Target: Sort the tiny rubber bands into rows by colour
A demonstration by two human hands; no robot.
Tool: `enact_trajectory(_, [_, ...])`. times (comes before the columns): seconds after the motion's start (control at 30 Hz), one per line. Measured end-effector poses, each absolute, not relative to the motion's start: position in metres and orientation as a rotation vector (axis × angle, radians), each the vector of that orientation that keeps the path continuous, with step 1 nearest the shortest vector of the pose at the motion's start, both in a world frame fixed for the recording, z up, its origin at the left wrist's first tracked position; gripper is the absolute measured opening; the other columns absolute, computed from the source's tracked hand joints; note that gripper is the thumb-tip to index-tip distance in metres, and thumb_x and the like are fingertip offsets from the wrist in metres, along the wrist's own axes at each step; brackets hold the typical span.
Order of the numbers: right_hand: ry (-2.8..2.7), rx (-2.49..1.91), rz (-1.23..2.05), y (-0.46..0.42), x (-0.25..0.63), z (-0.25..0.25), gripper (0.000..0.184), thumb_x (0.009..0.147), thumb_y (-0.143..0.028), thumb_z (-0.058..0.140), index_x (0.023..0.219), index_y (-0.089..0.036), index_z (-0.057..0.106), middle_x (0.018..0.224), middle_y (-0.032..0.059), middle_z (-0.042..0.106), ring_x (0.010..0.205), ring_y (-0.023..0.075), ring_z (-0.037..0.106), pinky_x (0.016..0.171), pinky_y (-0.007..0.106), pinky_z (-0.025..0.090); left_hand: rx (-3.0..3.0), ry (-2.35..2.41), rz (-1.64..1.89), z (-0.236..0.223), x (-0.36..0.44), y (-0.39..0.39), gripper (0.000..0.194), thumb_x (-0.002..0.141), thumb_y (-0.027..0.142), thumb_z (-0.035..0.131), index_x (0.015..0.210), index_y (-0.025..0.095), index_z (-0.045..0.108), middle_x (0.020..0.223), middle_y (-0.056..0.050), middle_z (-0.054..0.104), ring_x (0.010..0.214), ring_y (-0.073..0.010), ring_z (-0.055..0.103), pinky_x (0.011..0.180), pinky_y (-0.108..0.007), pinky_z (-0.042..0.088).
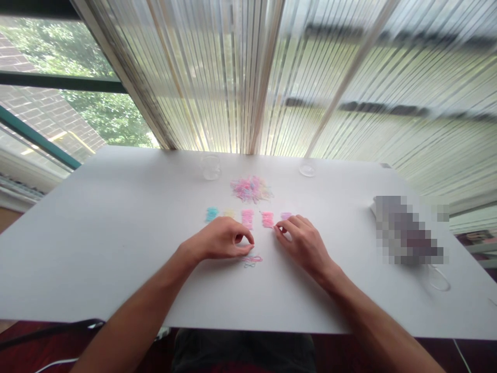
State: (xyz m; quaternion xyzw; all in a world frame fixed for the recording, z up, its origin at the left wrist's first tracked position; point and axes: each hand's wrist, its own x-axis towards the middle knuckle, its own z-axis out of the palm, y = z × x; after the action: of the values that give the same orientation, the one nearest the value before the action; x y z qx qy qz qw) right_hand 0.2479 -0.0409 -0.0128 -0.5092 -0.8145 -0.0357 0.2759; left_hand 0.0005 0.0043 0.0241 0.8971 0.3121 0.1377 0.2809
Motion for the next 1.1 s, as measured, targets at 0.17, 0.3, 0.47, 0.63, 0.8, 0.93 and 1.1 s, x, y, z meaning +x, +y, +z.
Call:
enact_trajectory(0.17, [-2.265, -1.139, 0.277, -0.046, 0.242, -0.005, 0.011, 0.095, -0.017, 0.058, 0.090, -0.022, 0.067, 0.079, 0.0037, 0.064, 0.073, 0.0184, 0.058, 0.067, 0.031, 0.047, 2.288, 0.846, 0.189, 0.031, -0.004, 0.003, 0.013, 0.075, 0.024, 0.072, 0.084, 0.022, 0.081, 0.054, 0.007, 0.048, 0.050, -0.0080, 0.044, 0.052, -0.020, 0.033])
enact_trajectory(0.3, [-2.379, -1.006, 0.534, -0.051, 0.238, 0.001, 0.014, 0.090, -0.013, 0.062, 0.096, -0.022, 0.070, 0.086, 0.0042, 0.065, 0.080, 0.0184, 0.059, 0.070, 0.030, 0.049, 2.236, 0.858, 0.113, 0.032, -0.005, 0.003, 0.014, 0.073, 0.023, 0.072, 0.084, 0.024, 0.081, 0.056, 0.006, 0.049, 0.051, -0.0087, 0.046, 0.051, -0.020, 0.033])
enact_trajectory(0.47, [-2.399, -1.004, 0.602, -0.052, 0.235, 0.001, 0.017, 0.089, -0.010, 0.062, 0.096, -0.022, 0.072, 0.084, 0.0038, 0.063, 0.080, 0.0183, 0.058, 0.069, 0.029, 0.048, 2.260, 0.868, 0.078, 0.031, -0.002, 0.002, 0.011, 0.074, 0.023, 0.070, 0.080, 0.024, 0.080, 0.057, 0.006, 0.052, 0.053, -0.0088, 0.046, 0.053, -0.020, 0.033])
enact_trajectory(0.63, [-2.369, -0.984, 0.595, -0.051, 0.231, -0.002, 0.016, 0.087, -0.007, 0.063, 0.092, -0.021, 0.070, 0.085, 0.0033, 0.065, 0.079, 0.0175, 0.059, 0.069, 0.028, 0.048, 2.252, 0.837, 0.054, 0.032, 0.002, -0.001, 0.013, 0.075, 0.020, 0.069, 0.079, 0.023, 0.081, 0.054, 0.006, 0.051, 0.051, -0.0087, 0.044, 0.052, -0.019, 0.033])
enact_trajectory(0.8, [-2.394, -1.008, 0.559, -0.051, 0.229, -0.004, 0.013, 0.087, -0.007, 0.063, 0.090, -0.019, 0.067, 0.085, 0.0035, 0.064, 0.079, 0.0175, 0.058, 0.069, 0.028, 0.047, 2.242, 0.834, 0.063, 0.032, 0.001, 0.000, 0.012, 0.074, 0.019, 0.070, 0.080, 0.023, 0.080, 0.054, 0.007, 0.047, 0.051, -0.0075, 0.042, 0.052, -0.018, 0.032])
enact_trajectory(0.93, [-2.343, -1.039, 0.503, -0.050, 0.233, -0.007, 0.011, 0.087, -0.009, 0.062, 0.090, -0.019, 0.065, 0.084, 0.0036, 0.063, 0.077, 0.0170, 0.058, 0.067, 0.027, 0.047, 2.248, 0.838, 0.121, 0.029, -0.001, 0.003, 0.014, 0.078, 0.028, 0.074, 0.088, 0.021, 0.079, 0.056, 0.007, 0.044, 0.051, -0.0075, 0.041, 0.052, -0.019, 0.030])
enact_trajectory(1.1, [-2.288, -1.050, 0.435, -0.049, 0.235, -0.010, 0.013, 0.084, -0.007, 0.062, 0.087, -0.019, 0.064, 0.081, 0.0032, 0.063, 0.074, 0.0169, 0.058, 0.067, 0.028, 0.047, 2.290, 0.810, 0.248, 0.025, 0.002, 0.003, 0.015, 0.081, 0.030, 0.074, 0.090, 0.019, 0.079, 0.056, 0.007, 0.043, 0.053, -0.0072, 0.039, 0.054, -0.019, 0.030])
